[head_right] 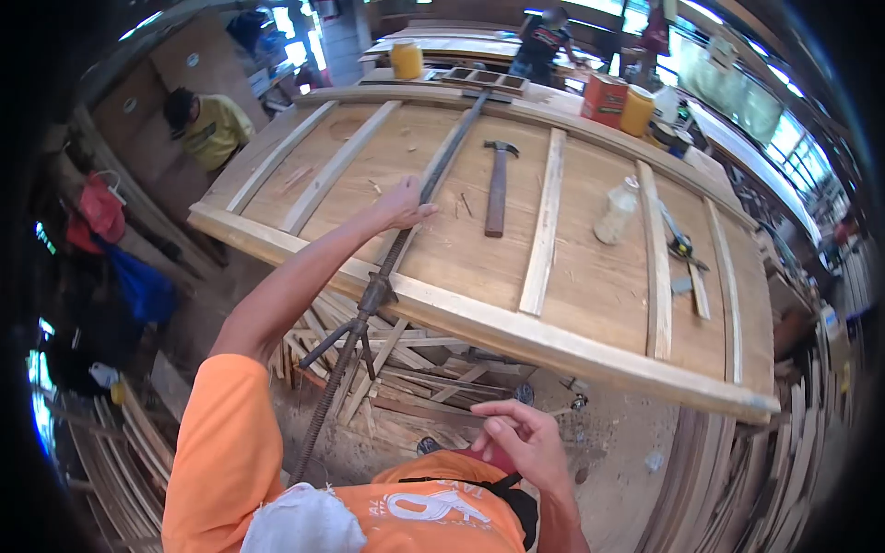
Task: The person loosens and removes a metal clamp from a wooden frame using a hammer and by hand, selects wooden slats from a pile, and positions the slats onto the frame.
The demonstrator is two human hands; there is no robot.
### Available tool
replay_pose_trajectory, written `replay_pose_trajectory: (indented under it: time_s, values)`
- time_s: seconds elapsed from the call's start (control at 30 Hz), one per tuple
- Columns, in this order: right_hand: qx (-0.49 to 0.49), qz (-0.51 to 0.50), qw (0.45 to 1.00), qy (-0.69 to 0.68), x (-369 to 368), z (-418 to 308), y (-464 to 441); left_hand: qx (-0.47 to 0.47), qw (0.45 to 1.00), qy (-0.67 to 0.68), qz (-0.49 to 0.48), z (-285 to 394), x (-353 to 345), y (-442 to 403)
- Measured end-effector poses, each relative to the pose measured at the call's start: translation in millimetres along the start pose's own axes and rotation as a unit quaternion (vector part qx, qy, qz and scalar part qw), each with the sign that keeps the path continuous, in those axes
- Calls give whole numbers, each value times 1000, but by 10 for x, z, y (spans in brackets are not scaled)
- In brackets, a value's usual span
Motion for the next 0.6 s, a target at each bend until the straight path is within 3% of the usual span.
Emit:
replay_pose_trajectory:
  time_s: [0.1,0.17,0.23,0.27,0.3,0.33,0.37,0.43,0.5,0.53,0.6]
  values:
    - [-6,-28,999,16,517,-229,-108,138,989,-28,-54,-11,-40,-77]
    - [13,-64,996,55,991,-314,-214,157,984,20,-77,-76,-251,-126]
    - [-13,-106,994,34,1184,-335,-401,182,981,61,26,-184,-318,-127]
    - [-30,-133,990,20,1233,-340,-474,116,992,45,-6,-206,-354,-138]
    - [-71,-196,978,13,1115,-299,-615,71,996,48,-4,-138,-289,-166]
    - [-136,-255,957,-9,905,-200,-741,170,977,110,-59,-196,-351,-154]
    - [-170,-297,939,-10,670,-78,-867,157,984,86,9,-214,-318,-142]
    - [-180,-315,931,33,217,412,-1217,162,984,71,-13,-170,-314,-100]
    - [-2,-255,959,127,-239,926,-1632,141,988,50,42,-182,-214,-95]
    - [3,-256,964,79,-538,954,-1799,108,989,28,95,-175,-94,-57]
    - [-1,-250,968,27,-971,976,-1982,91,995,37,34,73,460,273]
Point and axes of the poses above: each hand's wrist, its own y-axis away from the middle knuckle, its own x-axis out of the back of the hand, z = x × y, the point moved 8 cm from there along -y, towards the middle knuckle, and after that the axes turned 1 degree about y, right-handed, at the moved point
